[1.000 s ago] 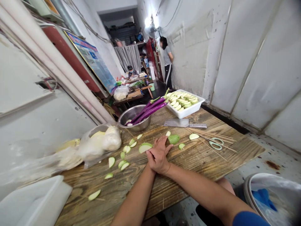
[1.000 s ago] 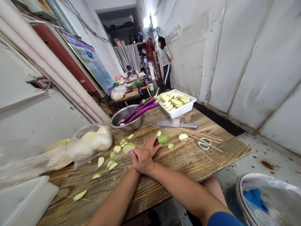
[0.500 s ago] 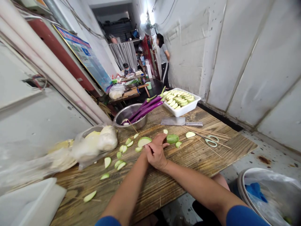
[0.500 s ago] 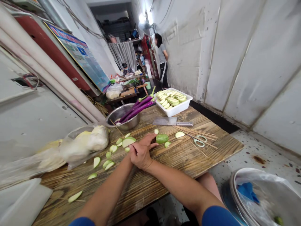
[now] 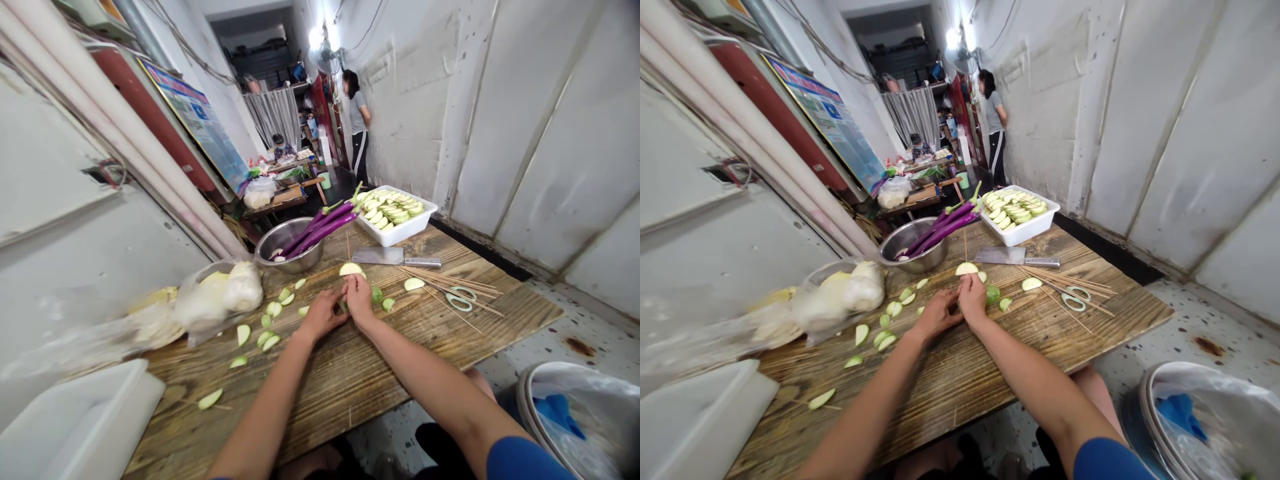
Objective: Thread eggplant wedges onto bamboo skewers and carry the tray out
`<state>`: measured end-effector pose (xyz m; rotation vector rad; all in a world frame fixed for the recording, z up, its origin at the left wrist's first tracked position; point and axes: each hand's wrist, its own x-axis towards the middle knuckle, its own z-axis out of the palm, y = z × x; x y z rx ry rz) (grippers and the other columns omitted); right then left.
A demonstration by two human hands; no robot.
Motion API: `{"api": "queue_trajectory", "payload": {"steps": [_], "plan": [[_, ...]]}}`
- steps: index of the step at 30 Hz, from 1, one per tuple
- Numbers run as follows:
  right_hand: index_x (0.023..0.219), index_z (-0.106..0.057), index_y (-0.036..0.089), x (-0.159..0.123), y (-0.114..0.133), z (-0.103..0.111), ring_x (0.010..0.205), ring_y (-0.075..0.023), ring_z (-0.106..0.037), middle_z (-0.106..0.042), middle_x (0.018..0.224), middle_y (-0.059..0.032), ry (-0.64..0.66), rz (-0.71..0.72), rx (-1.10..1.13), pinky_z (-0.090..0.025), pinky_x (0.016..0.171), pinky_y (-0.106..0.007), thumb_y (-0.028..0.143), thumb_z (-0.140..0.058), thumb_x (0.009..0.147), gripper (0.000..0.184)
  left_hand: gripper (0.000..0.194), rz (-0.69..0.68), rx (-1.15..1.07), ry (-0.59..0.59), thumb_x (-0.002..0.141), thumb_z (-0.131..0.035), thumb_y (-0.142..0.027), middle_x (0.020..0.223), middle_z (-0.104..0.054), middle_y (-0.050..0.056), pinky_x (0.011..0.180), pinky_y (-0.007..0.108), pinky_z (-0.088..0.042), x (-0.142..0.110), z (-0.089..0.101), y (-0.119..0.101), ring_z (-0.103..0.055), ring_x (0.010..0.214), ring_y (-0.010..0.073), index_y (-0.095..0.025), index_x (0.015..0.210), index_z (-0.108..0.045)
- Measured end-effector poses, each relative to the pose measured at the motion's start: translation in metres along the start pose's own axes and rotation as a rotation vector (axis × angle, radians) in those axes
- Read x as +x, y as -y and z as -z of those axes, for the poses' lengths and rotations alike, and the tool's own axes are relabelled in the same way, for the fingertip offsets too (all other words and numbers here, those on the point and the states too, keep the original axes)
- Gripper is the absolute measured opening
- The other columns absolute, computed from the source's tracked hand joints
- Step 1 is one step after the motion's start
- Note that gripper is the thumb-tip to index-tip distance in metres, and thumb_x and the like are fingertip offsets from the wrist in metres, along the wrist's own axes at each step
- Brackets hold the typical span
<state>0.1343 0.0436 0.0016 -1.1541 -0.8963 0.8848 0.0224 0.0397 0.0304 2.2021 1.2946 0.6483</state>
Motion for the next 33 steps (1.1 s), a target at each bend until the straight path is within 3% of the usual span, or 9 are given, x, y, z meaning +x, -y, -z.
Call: {"api": "queue_trajectory", "payload": {"steps": [6,11,14,18,21,25,29,33], "plan": [[0.077,-0.049,0.019,0.004,-0.01,-0.003,0.041,-0.0098,-0.053,-0.055,0.055,0.0037,0.08,-0.004,0.036,-0.043,0.044,-0.02,0.031,-0.035,0.085,0.021,0.044,-0.082,0.228,-0.067,0.064,-0.067,-0.031,0.093,-0.062,0.01,0.084,0.035,-0.039,-0.011,-0.007,0.003,-0.054,0.09,0.0236,-0.019,0.105,-0.062],[0.078,-0.048,0.018,0.005,-0.012,-0.003,0.041,-0.0096,-0.054,-0.055,0.057,0.0034,0.079,-0.006,0.033,-0.043,0.043,-0.02,0.033,-0.033,0.085,0.022,0.031,0.063,0.341,-0.112,0.063,-0.066,-0.032,0.084,-0.063,0.009,0.082,0.035,-0.039,-0.017,-0.007,0.0,-0.055,0.086,0.0237,-0.016,0.09,-0.065],[0.078,-0.048,0.018,0.006,-0.014,-0.004,0.042,-0.0097,-0.054,-0.055,0.057,0.0034,0.082,-0.011,0.038,-0.044,0.043,-0.02,0.035,-0.032,0.086,0.023,0.035,0.094,0.247,-0.095,0.061,-0.069,-0.032,0.087,-0.064,0.008,0.084,0.036,-0.04,-0.024,-0.003,0.0,-0.056,0.089,0.024,-0.019,0.093,-0.066],[0.078,-0.048,0.018,0.004,-0.009,-0.002,0.042,-0.0097,-0.054,-0.054,0.056,0.0035,0.089,-0.009,0.043,-0.044,0.043,-0.02,0.035,-0.032,0.086,0.024,0.053,0.215,-0.159,-0.257,0.056,-0.075,-0.033,0.099,-0.064,0.008,0.09,0.039,-0.04,-0.038,-0.001,0.006,-0.057,0.095,0.0234,-0.02,0.106,-0.06],[0.077,-0.05,0.018,-0.004,0.004,0.001,0.042,-0.0088,-0.053,-0.055,0.056,0.0029,0.114,0.045,0.018,-0.043,0.045,-0.019,0.036,-0.034,0.086,0.026,0.043,0.328,-0.731,-0.327,0.065,-0.071,-0.031,0.102,-0.064,0.008,0.094,0.039,-0.04,-0.049,0.004,0.01,-0.059,0.098,0.0211,-0.017,0.104,-0.059],[0.081,-0.052,0.018,-0.026,0.019,0.0,0.034,-0.0075,-0.047,-0.053,0.049,0.0055,0.39,0.053,0.032,-0.034,0.037,-0.017,0.04,-0.035,0.086,0.029,0.021,0.329,-1.393,-0.365,0.078,-0.058,-0.022,0.111,-0.062,0.011,0.095,0.041,-0.042,-0.054,0.026,0.018,-0.055,0.11,0.0227,-0.014,0.098,-0.058],[0.075,-0.054,0.017,-0.05,0.02,-0.006,0.027,-0.006,-0.035,-0.047,0.037,0.0082,0.729,-0.032,-0.038,-0.027,0.035,-0.016,0.036,-0.038,0.084,0.027,0.018,0.383,-1.636,-0.588,0.086,-0.044,-0.015,0.111,-0.061,0.016,0.091,0.035,-0.048,-0.052,0.047,0.032,-0.055,0.111,0.0214,-0.009,0.098,-0.056],[0.067,-0.053,0.018,-0.068,0.021,-0.009,0.029,-0.0072,-0.036,-0.042,0.032,0.0086,0.919,-0.093,-0.128,-0.027,0.037,-0.017,0.031,-0.04,0.08,0.022,0.015,0.506,-1.682,-0.824,0.087,-0.046,-0.016,0.106,-0.064,0.017,0.081,0.031,-0.054,-0.051,0.055,0.045,-0.061,0.102,0.0207,-0.008,0.095,-0.055]]}}
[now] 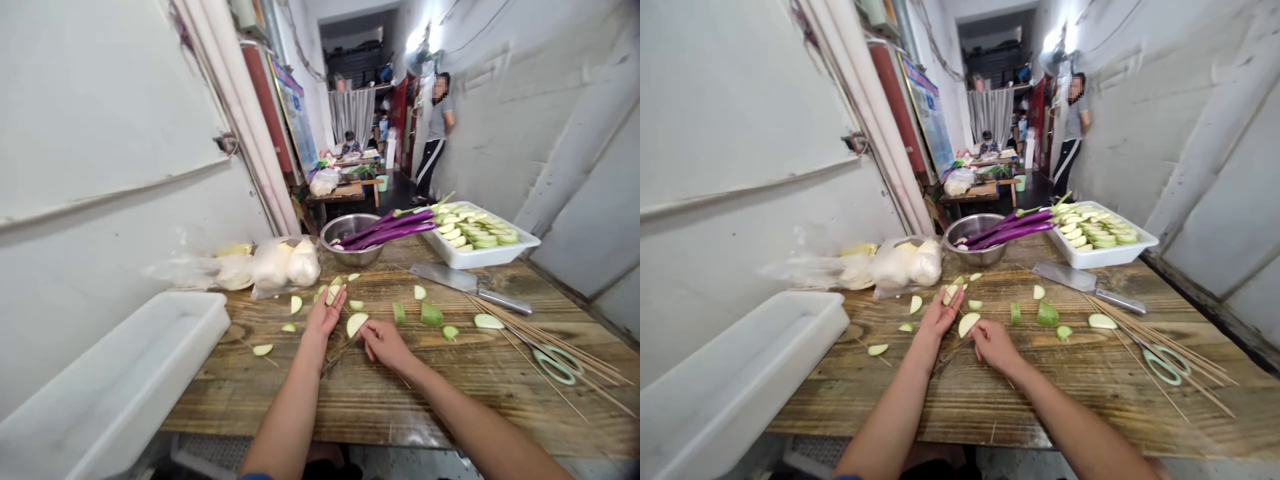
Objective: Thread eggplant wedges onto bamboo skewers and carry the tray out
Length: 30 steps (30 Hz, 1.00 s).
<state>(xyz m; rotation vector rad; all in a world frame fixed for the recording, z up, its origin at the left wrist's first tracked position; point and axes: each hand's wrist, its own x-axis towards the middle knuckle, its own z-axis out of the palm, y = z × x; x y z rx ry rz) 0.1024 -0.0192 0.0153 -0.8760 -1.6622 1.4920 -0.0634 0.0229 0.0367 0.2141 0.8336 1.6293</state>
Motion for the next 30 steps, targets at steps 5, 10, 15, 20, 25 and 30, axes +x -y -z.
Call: {"api": "queue_trajectory", "payload": {"steps": [5,10,15,20,25,30], "plan": [[0.067,-0.052,0.019,-0.008,0.007,-0.005,0.028,-0.0085,-0.035,-0.039,0.032,0.009,0.03,-0.061,-0.004,-0.024,0.036,-0.019,0.035,-0.041,0.078,0.022,0.013,0.005,-0.049,-0.071,0.086,-0.047,-0.013,0.099,-0.067,0.016,0.071,0.03,-0.057,0.002,0.0,-0.007,-0.066,0.089,0.0194,-0.01,0.096,-0.054],[0.067,-0.054,0.019,-0.012,0.01,-0.004,0.029,-0.0086,-0.035,-0.04,0.032,0.0083,-0.002,-0.089,0.0,-0.023,0.036,-0.02,0.037,-0.043,0.076,0.023,0.014,-0.008,-0.028,-0.105,0.086,-0.047,-0.014,0.096,-0.067,0.017,0.071,0.03,-0.057,0.001,-0.003,-0.013,-0.066,0.086,0.0203,-0.008,0.096,-0.055],[0.067,-0.053,0.019,-0.012,0.009,-0.003,0.028,-0.0085,-0.033,-0.039,0.032,0.0084,-0.022,-0.125,0.043,-0.022,0.036,-0.02,0.038,-0.045,0.075,0.022,0.01,-0.044,0.016,-0.089,0.086,-0.048,-0.013,0.092,-0.068,0.017,0.072,0.031,-0.057,0.001,-0.004,-0.014,-0.067,0.086,0.021,-0.007,0.089,-0.055],[0.066,-0.053,0.019,-0.01,0.007,-0.004,0.029,-0.0081,-0.032,-0.037,0.032,0.0086,-0.021,-0.136,0.061,-0.02,0.035,-0.02,0.039,-0.044,0.073,0.023,0.009,-0.042,0.049,-0.073,0.085,-0.049,-0.012,0.09,-0.069,0.016,0.072,0.032,-0.057,0.002,-0.003,-0.013,-0.067,0.084,0.0216,-0.007,0.088,-0.055],[0.065,-0.053,0.019,-0.009,0.004,-0.004,0.03,-0.0082,-0.032,-0.037,0.033,0.0081,-0.028,-0.096,0.024,-0.02,0.035,-0.02,0.038,-0.042,0.073,0.023,0.01,-0.042,0.043,-0.086,0.084,-0.05,-0.012,0.092,-0.068,0.017,0.072,0.032,-0.056,0.004,-0.002,-0.013,-0.067,0.085,0.0214,-0.007,0.091,-0.056],[0.066,-0.052,0.018,-0.011,0.008,-0.003,0.031,-0.0081,-0.032,-0.037,0.033,0.0083,-0.014,-0.118,0.03,-0.021,0.035,-0.019,0.039,-0.041,0.074,0.025,0.009,-0.059,0.053,-0.084,0.084,-0.049,-0.011,0.081,-0.069,0.017,0.071,0.032,-0.056,0.003,-0.002,-0.013,-0.068,0.079,0.022,-0.006,0.084,-0.056]]}}
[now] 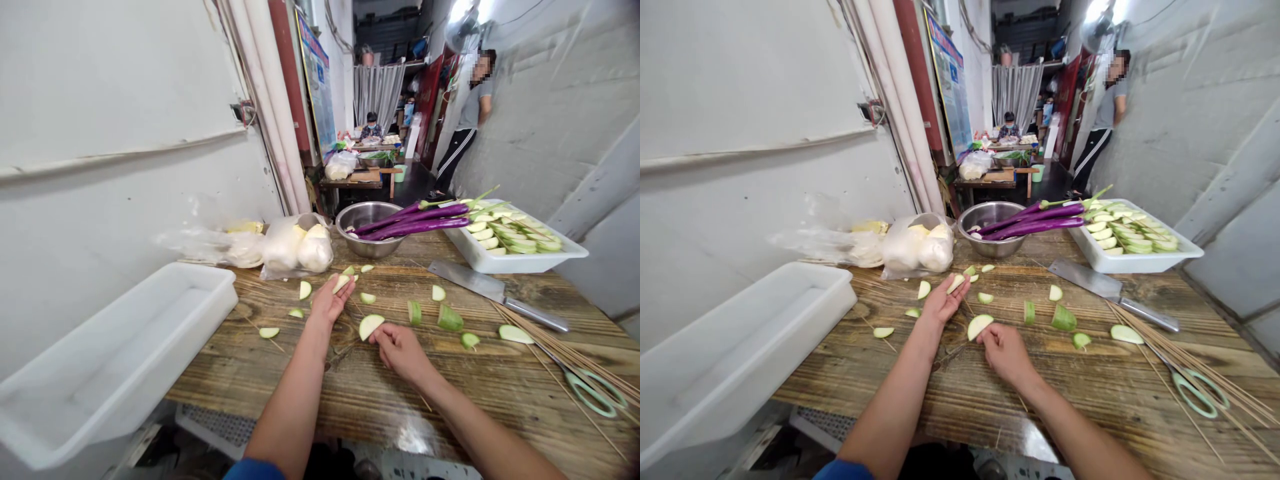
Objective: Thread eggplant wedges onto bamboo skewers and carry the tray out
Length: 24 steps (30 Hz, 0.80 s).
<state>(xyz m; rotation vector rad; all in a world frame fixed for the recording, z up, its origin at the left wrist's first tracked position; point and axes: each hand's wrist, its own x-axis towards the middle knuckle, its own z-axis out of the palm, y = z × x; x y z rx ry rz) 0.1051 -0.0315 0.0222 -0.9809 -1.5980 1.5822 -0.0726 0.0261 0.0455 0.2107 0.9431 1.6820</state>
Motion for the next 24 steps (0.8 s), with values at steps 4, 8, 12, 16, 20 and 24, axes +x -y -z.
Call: {"api": "queue_trajectory", "payload": {"steps": [4,8,12,16,20,24], "plan": [[0.066,-0.052,0.018,-0.001,0.0011,0.0,0.031,-0.0081,-0.032,-0.037,0.033,0.0084,0.0,0.007,-0.021,-0.022,0.036,-0.019,0.037,-0.041,0.074,0.024,0.009,0.006,0.021,-0.003,0.084,-0.049,-0.011,0.084,-0.069,0.017,0.072,0.033,-0.056,-0.0006,-0.0002,0.0002,-0.067,0.082,0.0224,-0.006,0.084,-0.056],[0.066,-0.054,0.018,-0.0001,-0.0016,-0.0003,0.031,-0.0083,-0.032,-0.036,0.034,0.0085,-0.009,0.028,-0.048,-0.021,0.037,-0.02,0.037,-0.04,0.074,0.025,0.008,0.01,0.046,-0.017,0.084,-0.049,-0.011,0.087,-0.069,0.016,0.073,0.032,-0.056,-0.0003,0.0,0.0006,-0.067,0.085,0.0224,-0.007,0.084,-0.057],[0.065,-0.054,0.018,0.0001,-0.0018,-0.0001,0.031,-0.0082,-0.032,-0.036,0.034,0.0084,-0.014,0.054,-0.079,-0.02,0.038,-0.021,0.036,-0.04,0.075,0.026,0.008,0.019,0.047,-0.023,0.083,-0.051,-0.012,0.089,-0.069,0.017,0.073,0.032,-0.056,-0.0001,0.0,0.0009,-0.067,0.084,0.0222,-0.007,0.087,-0.057],[0.065,-0.055,0.017,0.0,-0.0022,0.0002,0.031,-0.0081,-0.032,-0.037,0.034,0.008,-0.021,0.063,-0.088,-0.02,0.038,-0.021,0.035,-0.039,0.076,0.026,0.008,0.008,0.063,-0.025,0.084,-0.051,-0.012,0.084,-0.069,0.016,0.072,0.032,-0.056,0.0002,0.0004,0.0016,-0.067,0.08,0.0211,-0.007,0.085,-0.057],[0.065,-0.055,0.017,0.0006,-0.0041,-0.0002,0.031,-0.0079,-0.031,-0.036,0.033,0.0083,-0.012,0.057,-0.07,-0.019,0.038,-0.02,0.036,-0.039,0.076,0.027,0.008,-0.014,0.092,-0.014,0.084,-0.051,-0.012,0.081,-0.069,0.015,0.074,0.032,-0.055,0.0006,0.0012,0.0023,-0.067,0.08,0.0207,-0.007,0.082,-0.057],[0.067,-0.056,0.016,0.0007,-0.0035,-0.0004,0.03,-0.008,-0.031,-0.036,0.032,0.0086,-0.004,0.025,-0.047,-0.02,0.037,-0.02,0.036,-0.04,0.075,0.027,0.008,-0.026,0.091,-0.006,0.083,-0.051,-0.011,0.076,-0.069,0.014,0.074,0.032,-0.055,0.0,0.001,0.0026,-0.068,0.077,0.0203,-0.007,0.08,-0.057]]}}
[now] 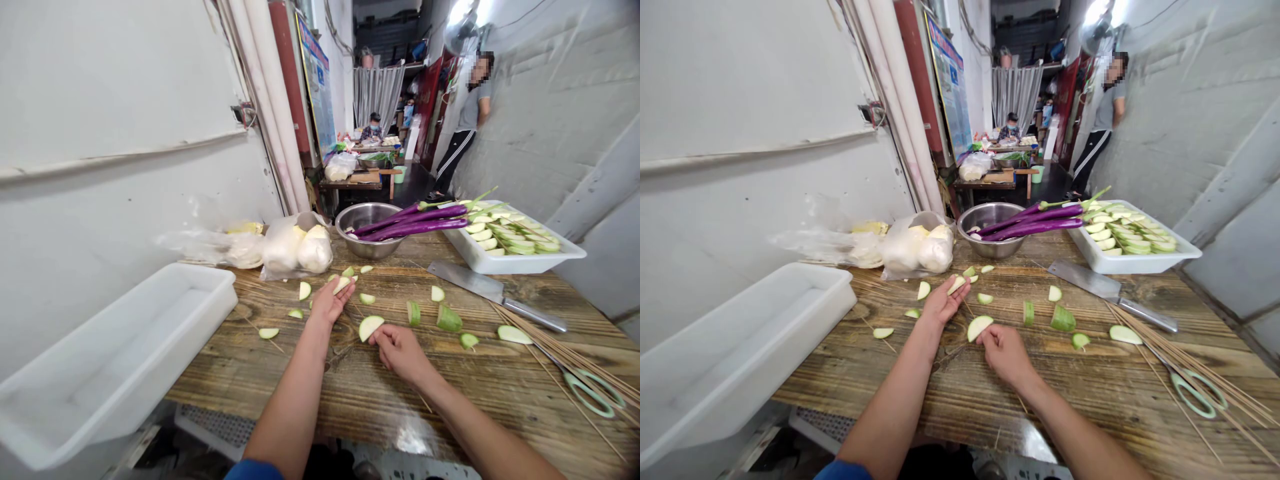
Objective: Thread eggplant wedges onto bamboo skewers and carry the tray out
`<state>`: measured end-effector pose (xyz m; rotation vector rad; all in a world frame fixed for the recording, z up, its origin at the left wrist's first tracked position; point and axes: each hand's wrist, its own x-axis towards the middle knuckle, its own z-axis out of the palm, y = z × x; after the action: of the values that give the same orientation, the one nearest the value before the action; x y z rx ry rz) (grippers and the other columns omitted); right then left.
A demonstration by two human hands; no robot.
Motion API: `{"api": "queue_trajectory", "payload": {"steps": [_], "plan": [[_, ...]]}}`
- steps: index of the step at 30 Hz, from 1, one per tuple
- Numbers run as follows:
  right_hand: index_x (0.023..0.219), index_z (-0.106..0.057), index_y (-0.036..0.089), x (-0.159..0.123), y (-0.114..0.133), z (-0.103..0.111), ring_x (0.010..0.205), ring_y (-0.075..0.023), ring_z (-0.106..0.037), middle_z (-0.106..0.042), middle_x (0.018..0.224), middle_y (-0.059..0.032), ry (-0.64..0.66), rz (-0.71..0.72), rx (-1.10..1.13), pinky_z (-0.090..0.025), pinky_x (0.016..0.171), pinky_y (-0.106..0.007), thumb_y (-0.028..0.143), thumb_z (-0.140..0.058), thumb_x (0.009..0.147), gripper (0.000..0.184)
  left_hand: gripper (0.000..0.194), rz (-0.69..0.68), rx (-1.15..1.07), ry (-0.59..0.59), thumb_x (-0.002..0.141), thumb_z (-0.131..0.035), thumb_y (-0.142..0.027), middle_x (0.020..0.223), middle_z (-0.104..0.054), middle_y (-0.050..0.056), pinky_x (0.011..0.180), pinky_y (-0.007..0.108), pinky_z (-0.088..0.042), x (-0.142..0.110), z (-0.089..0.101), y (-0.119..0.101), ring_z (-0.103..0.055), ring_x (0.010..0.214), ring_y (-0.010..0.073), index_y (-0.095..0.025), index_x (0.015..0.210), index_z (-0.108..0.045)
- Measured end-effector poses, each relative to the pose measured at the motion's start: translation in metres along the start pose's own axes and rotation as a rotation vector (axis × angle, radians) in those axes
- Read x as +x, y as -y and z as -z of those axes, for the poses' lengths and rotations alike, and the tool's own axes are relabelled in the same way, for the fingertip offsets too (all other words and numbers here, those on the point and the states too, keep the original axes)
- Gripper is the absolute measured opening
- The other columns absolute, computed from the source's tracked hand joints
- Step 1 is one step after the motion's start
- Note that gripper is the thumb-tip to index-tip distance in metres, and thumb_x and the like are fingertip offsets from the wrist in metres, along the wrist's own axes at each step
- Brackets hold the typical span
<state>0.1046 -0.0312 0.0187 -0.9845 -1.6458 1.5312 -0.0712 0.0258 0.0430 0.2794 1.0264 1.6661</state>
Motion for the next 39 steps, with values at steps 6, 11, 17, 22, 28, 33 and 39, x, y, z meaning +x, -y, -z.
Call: {"api": "queue_trajectory", "payload": {"steps": [6,11,17,22,28,33,39], "plan": [[0.065,-0.055,0.017,0.0,0.001,0.002,0.031,-0.0081,-0.031,-0.036,0.033,0.0081,-0.01,0.015,-0.024,-0.019,0.038,-0.02,0.034,-0.039,0.075,0.025,0.009,-0.022,0.065,0.026,0.083,-0.052,-0.012,0.078,-0.069,0.015,0.075,0.032,-0.055,-0.002,0.0,0.001,-0.068,0.076,0.0199,-0.006,0.08,-0.058],[0.065,-0.056,0.016,-0.001,0.001,0.002,0.031,-0.0077,-0.031,-0.036,0.033,0.0081,-0.004,0.016,-0.03,-0.019,0.038,-0.02,0.031,-0.039,0.074,0.024,0.006,-0.076,0.13,0.046,0.081,-0.054,-0.013,0.078,-0.069,0.013,0.075,0.035,-0.054,-0.001,0.003,0.004,-0.068,0.075,0.0205,-0.008,0.081,-0.057],[0.067,-0.056,0.016,-0.001,0.002,0.001,0.031,-0.0081,-0.031,-0.037,0.033,0.0077,-0.012,0.013,-0.016,-0.02,0.038,-0.02,0.034,-0.039,0.075,0.027,0.006,-0.07,0.17,0.053,0.082,-0.054,-0.014,0.079,-0.069,0.013,0.08,0.036,-0.053,-0.002,0.002,0.005,-0.067,0.076,0.019,-0.009,0.08,-0.057],[0.07,-0.056,0.016,-0.001,-0.002,-0.001,0.031,-0.0081,-0.031,-0.037,0.033,0.0081,-0.015,-0.009,0.008,-0.021,0.036,-0.019,0.036,-0.04,0.076,0.027,0.01,-0.052,0.169,0.064,0.081,-0.054,-0.015,0.081,-0.069,0.015,0.08,0.037,-0.052,-0.004,0.0,0.008,-0.067,0.076,0.02,-0.007,0.079,-0.059],[0.069,-0.06,0.015,-0.001,-0.005,-0.002,0.034,-0.0091,-0.035,-0.039,0.035,0.0063,-0.069,0.086,-0.08,-0.025,0.038,-0.02,0.035,-0.039,0.079,0.031,0.01,-0.036,0.139,0.063,0.082,-0.053,-0.013,0.081,-0.069,0.017,0.077,0.036,-0.053,-0.005,-0.002,0.009,-0.067,0.076,0.0207,-0.006,0.078,-0.06],[0.068,-0.061,0.016,-0.002,-0.003,-0.002,0.038,-0.0105,-0.04,-0.043,0.037,0.0041,-0.1,0.128,-0.157,-0.028,0.041,-0.02,0.034,-0.038,0.081,0.032,0.011,-0.017,0.139,0.055,0.083,-0.051,-0.014,0.081,-0.069,0.017,0.077,0.035,-0.053,-0.007,-0.004,0.009,-0.067,0.077,0.0204,-0.007,0.08,-0.059],[0.067,-0.059,0.016,-0.002,-0.004,-0.003,0.043,-0.0119,-0.042,-0.046,0.042,0.0026,-0.109,0.17,-0.199,-0.029,0.043,-0.021,0.033,-0.037,0.082,0.031,0.012,-0.025,0.147,0.072,0.084,-0.05,-0.014,0.079,-0.069,0.016,0.078,0.035,-0.053,-0.009,-0.005,0.011,-0.067,0.075,0.0202,-0.006,0.081,-0.059]]}}
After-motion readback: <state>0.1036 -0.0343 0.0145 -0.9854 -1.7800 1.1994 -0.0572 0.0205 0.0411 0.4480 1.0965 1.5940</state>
